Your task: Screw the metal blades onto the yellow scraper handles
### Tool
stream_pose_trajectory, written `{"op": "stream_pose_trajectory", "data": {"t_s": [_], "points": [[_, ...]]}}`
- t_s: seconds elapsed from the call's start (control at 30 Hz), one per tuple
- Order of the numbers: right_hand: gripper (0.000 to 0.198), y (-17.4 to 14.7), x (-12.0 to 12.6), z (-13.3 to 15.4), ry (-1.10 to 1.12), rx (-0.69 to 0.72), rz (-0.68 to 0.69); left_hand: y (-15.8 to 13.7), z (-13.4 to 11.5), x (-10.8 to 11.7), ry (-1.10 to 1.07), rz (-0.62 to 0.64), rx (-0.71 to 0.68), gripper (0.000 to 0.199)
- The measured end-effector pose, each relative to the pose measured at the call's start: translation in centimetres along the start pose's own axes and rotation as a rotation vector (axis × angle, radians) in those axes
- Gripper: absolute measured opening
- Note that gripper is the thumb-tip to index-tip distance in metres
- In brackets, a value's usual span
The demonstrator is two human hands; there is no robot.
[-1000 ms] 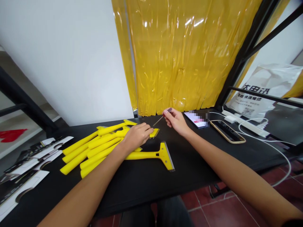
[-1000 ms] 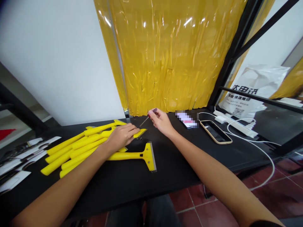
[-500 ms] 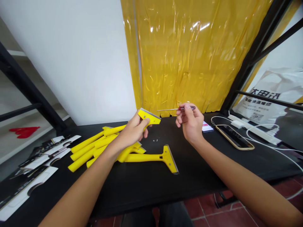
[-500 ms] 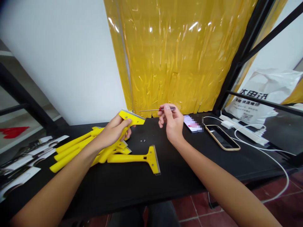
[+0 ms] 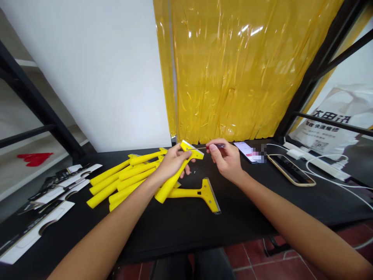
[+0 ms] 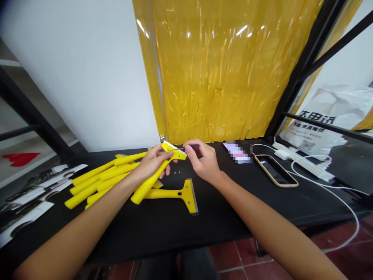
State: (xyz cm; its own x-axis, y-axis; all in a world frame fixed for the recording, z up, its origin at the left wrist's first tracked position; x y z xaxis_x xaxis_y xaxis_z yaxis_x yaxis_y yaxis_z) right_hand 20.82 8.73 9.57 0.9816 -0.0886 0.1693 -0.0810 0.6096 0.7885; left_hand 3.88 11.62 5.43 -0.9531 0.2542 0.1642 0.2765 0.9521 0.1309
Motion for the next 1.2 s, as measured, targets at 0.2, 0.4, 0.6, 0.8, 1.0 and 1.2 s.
{"op": "stream_pose_trajectory", "data": {"t_s": [0.2, 0.4, 0.6, 0.8, 1.0, 1.2], "points": [[0.015, -0.12, -0.30, 0.51, -0.006, 0.026, 0.019, -0.07, 0.12, -0.36, -0.012, 0.014, 0.013, 0.028], [0.017, -0.06, -0.28, 0.29, -0.016, 0.002, 0.021, -0.08, 0.35, -0.32, -0.024, -0.012, 0.038, 0.027], [0.016, 0.00, -0.23, 0.29, -0.001, 0.003, 0.023, -0.12, 0.27, -0.17, -0.011, -0.029, 0.015, 0.021], [0.018, -0.07, -0.32, 0.30, -0.009, 0.000, 0.025, -0.05, 0.39, -0.14, -0.014, -0.037, 0.011, 0.017], [0.016, 0.05, -0.52, 0.81, -0.035, 0.046, 0.049, 0.02, 0.55, -0.03, -0.024, -0.052, 0.028, 0.017], [0.017, 0.04, -0.59, 0.85, -0.050, 0.057, 0.059, -0.03, 0.51, -0.03, -0.036, -0.074, 0.046, 0.016]]}}
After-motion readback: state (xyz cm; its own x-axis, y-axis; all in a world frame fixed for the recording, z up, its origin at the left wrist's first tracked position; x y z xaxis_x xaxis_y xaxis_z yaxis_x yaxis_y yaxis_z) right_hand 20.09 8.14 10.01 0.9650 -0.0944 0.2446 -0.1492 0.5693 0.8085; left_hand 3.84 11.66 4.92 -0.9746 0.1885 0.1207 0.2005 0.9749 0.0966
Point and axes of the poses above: each hand's wrist, its own y-axis towards the middle knuckle, its own x-axis out of the back of the hand, z = x × y, the point moved 9 cm from there along y, towards the middle knuckle, and after that the axes turned 1 degree about y, right-handed, at the moved point
